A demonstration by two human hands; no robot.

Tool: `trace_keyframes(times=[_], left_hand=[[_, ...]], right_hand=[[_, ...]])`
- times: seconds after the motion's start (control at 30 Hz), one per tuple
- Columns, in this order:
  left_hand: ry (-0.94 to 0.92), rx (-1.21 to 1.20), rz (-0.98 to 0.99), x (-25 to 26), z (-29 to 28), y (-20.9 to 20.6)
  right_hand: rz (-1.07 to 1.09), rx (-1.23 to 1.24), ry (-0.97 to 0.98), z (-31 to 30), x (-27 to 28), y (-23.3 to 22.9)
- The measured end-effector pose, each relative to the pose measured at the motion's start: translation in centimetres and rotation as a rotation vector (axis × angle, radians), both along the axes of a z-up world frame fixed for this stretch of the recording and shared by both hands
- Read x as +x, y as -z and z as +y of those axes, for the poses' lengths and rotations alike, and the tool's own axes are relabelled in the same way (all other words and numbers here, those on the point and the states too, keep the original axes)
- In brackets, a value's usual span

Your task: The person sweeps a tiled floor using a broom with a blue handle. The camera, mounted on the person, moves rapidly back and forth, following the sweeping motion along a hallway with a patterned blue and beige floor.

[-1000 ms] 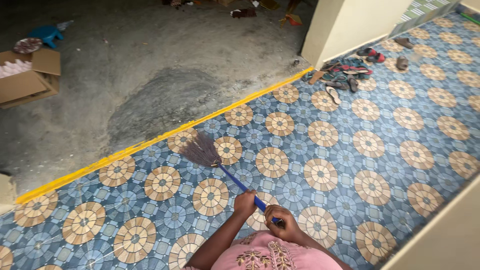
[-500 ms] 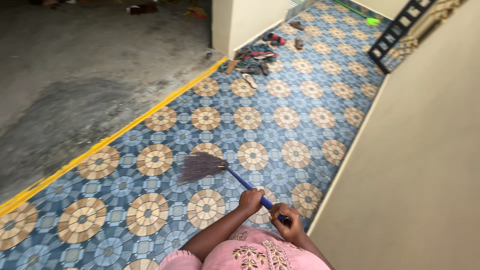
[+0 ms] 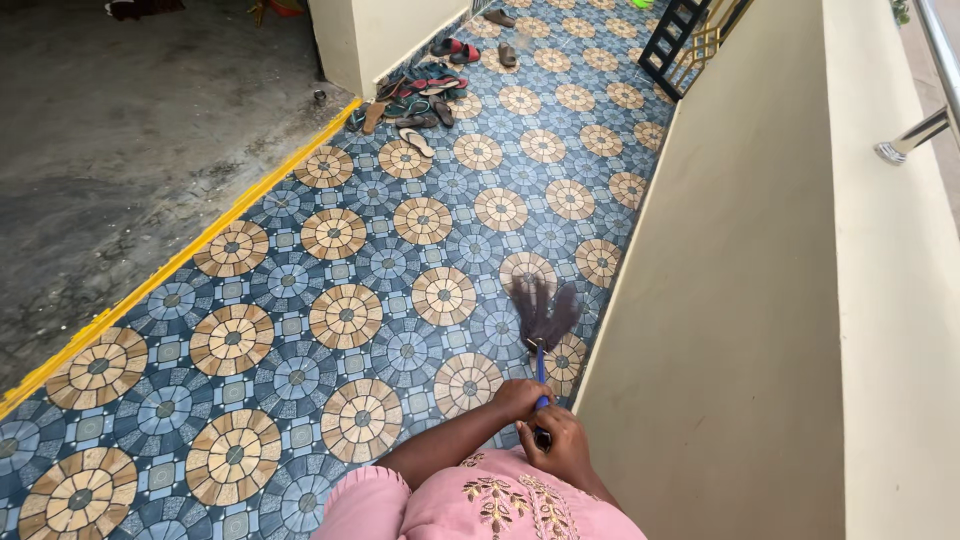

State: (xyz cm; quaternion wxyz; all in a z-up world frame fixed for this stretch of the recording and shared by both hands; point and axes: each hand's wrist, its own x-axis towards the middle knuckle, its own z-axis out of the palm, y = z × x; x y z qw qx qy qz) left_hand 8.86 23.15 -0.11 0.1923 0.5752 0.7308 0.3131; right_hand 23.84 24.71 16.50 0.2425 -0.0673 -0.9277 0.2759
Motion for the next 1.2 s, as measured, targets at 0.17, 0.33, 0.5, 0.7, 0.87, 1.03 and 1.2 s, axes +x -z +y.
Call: trace_keyframes(times=[0.17,0.33,0.5,0.7,0.87,1.03,1.2], left_hand=[[-0.014,-0.018,0.067,-0.9,-3.0,0.4],[-0.064,0.073,0.046,-3.2,-7.5,0.1],[-0.201,-0.009,0.027,-5.1,-13.5,-0.1],[-0.386,0.03,0.119,-8.9,-21.3,0.0],[-0.567,0.041,0.201,-11.3,-29.0,0.7],[-0.783,-0.102,0.217,-12.3,-37.2,0.0],[-0.976,-0.272,0.091,-11.0,-44.4,-0.4]], right_hand=[[0.068,0.053,-0.104,-1.9,-1.5,0.7],[0.099,0.035,-0.169,-5.2,-4.1,0.2],[0.135,-0.028,-0.286,-9.6,-6.7,-0.5],[0.072,-0.056,-0.408,-15.2,-9.7,-1.3],[0.025,-0.168,-0.539,-19.9,-12.0,-1.6],[0.055,-0.173,-0.712,-23.6,-14.1,-1.0],[-0.115,-0.409,-0.857,-26.5,-15.6,2.8]])
